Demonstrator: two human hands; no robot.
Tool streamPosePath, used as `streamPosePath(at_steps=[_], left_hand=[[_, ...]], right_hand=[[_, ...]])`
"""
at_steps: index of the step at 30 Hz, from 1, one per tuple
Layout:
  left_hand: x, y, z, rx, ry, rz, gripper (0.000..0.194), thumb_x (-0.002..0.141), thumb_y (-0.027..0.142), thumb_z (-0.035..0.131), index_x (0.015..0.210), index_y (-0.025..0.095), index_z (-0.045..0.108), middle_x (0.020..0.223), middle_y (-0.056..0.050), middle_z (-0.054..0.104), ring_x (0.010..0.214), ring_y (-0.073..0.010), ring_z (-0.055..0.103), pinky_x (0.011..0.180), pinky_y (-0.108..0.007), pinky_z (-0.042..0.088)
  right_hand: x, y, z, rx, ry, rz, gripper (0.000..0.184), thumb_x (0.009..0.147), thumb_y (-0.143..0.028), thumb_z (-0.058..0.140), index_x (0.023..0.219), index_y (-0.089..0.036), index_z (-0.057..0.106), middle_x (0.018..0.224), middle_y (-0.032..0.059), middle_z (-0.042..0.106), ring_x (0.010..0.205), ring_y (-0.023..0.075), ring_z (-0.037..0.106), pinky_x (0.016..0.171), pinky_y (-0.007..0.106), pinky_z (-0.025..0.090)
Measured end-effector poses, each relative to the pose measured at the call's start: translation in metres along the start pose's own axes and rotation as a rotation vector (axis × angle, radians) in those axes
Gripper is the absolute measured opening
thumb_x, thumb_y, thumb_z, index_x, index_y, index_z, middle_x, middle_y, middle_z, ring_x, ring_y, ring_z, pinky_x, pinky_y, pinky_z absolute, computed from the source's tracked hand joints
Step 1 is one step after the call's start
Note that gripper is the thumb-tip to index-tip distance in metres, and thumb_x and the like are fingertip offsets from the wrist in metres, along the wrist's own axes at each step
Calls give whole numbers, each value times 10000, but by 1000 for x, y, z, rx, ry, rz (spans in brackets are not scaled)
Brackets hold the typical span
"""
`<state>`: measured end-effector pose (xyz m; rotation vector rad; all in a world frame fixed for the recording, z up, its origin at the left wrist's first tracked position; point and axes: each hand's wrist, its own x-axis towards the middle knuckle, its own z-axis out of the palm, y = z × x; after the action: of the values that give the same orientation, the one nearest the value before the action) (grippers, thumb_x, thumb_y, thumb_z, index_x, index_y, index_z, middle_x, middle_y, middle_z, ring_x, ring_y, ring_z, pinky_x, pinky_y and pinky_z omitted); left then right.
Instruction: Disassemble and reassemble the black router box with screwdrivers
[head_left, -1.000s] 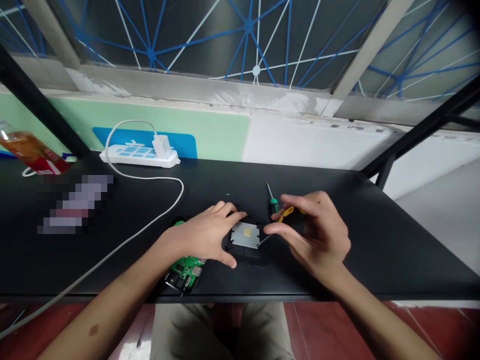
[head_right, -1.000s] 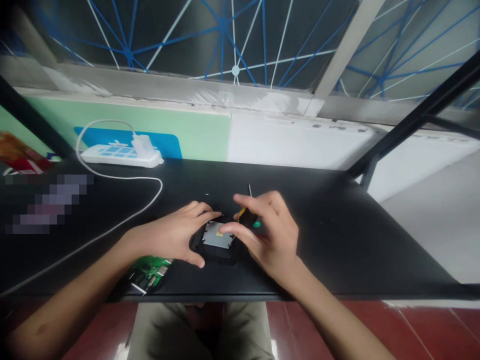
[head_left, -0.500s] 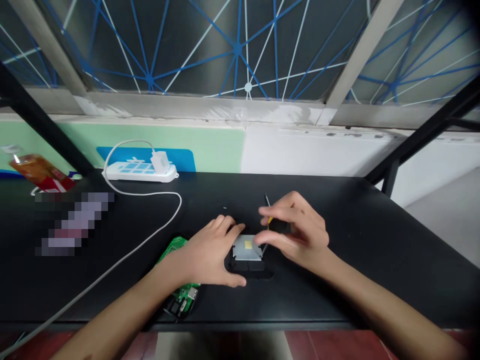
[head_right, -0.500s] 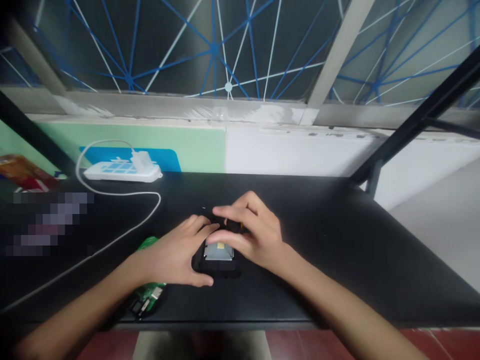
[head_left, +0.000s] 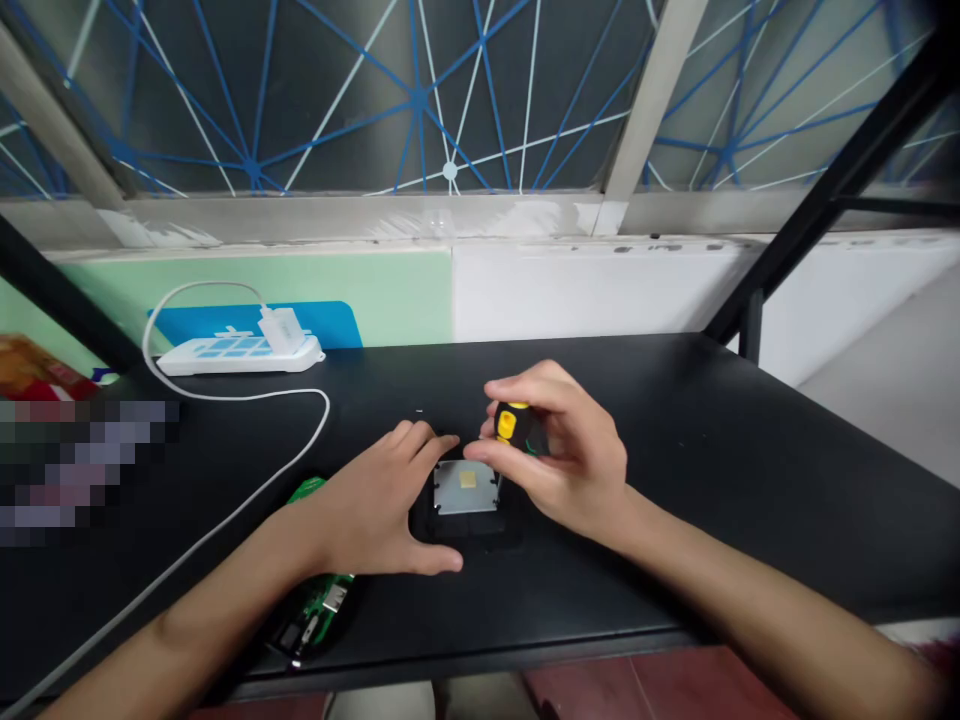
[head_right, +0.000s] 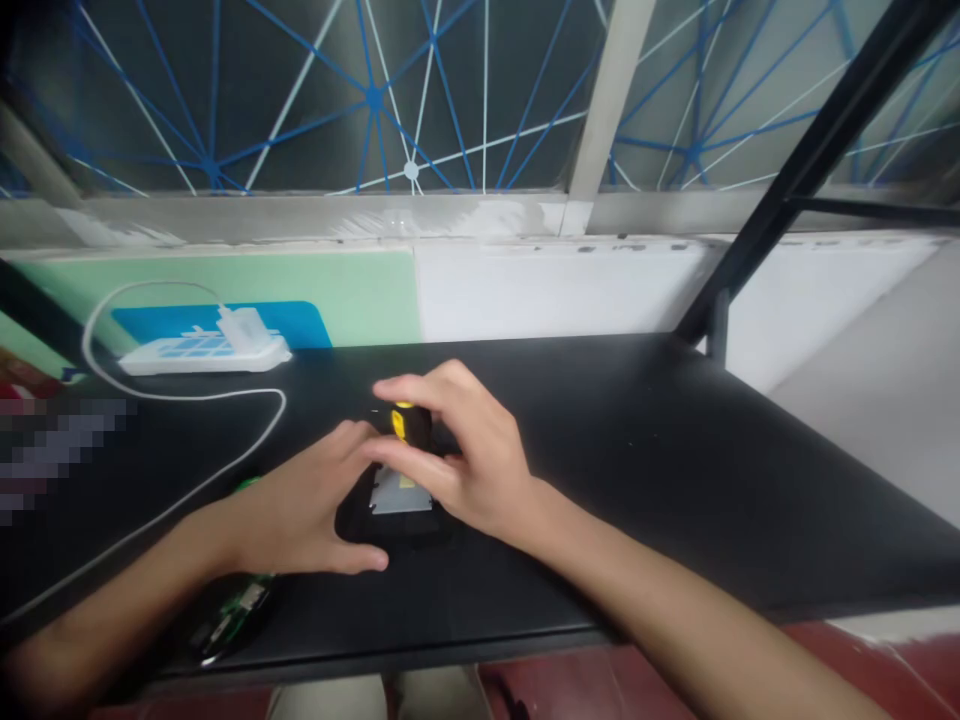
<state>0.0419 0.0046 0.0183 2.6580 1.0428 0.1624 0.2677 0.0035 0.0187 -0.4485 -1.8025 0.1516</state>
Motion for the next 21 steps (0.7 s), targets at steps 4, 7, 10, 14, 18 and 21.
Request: streamPosePath(at_steps=[4,7,10,14,18,21], left_hand=[[0,0,-1,28,13,14,929,782,675,766,1468,133,451,1345,-183,543,1261,-390,505,1117,-587,414],[0,0,-1,30,14,10,918,786,674,763,1462,130,464,1339,-182,540,1263,-387,509,1118,-580,416],[-1,-1,0,25,24,17,929,779,657,776,1471,126,458,1349,-183,534,1270,-386,502,1123,-578,415],[-1,-3,2,14,15,16,1002,762,685,784,1499,104,434,1367,-191,524,1289,-389,485,1134,-573,406],[-1,-5,4,4,39,36,1047,752,730,768,1507,93,422,1388,-204,525,1302,-397,481,1147,-579,392],[-1,-6,7,-7,72,46,1052,738,758,758,1502,111,435,1380,-200,544,1296,-408,498,1135,-585,404]], right_hand=[[-3,0,-2,81,27,47,386,968,-139,591,1332,-262,624,1121,58,715,933,156,740,803,361,677],[-4,0,-2,101,7,109,447,997,-130,533,1427,-249,559,1291,91,692,1072,167,756,907,374,677],[-3,1,-4,52,-2,135,437,992,-153,564,1419,-250,566,1233,77,726,1019,157,768,872,345,686],[-2,3,-9,-6,8,192,343,964,-185,629,1301,-246,637,1049,47,727,811,130,758,704,290,675],[-1,3,-12,-45,7,175,318,934,-170,666,1243,-248,653,995,29,699,691,98,692,629,276,642],[0,1,-12,-76,-5,148,312,921,-157,676,1218,-249,655,993,26,696,669,92,648,619,282,638]])
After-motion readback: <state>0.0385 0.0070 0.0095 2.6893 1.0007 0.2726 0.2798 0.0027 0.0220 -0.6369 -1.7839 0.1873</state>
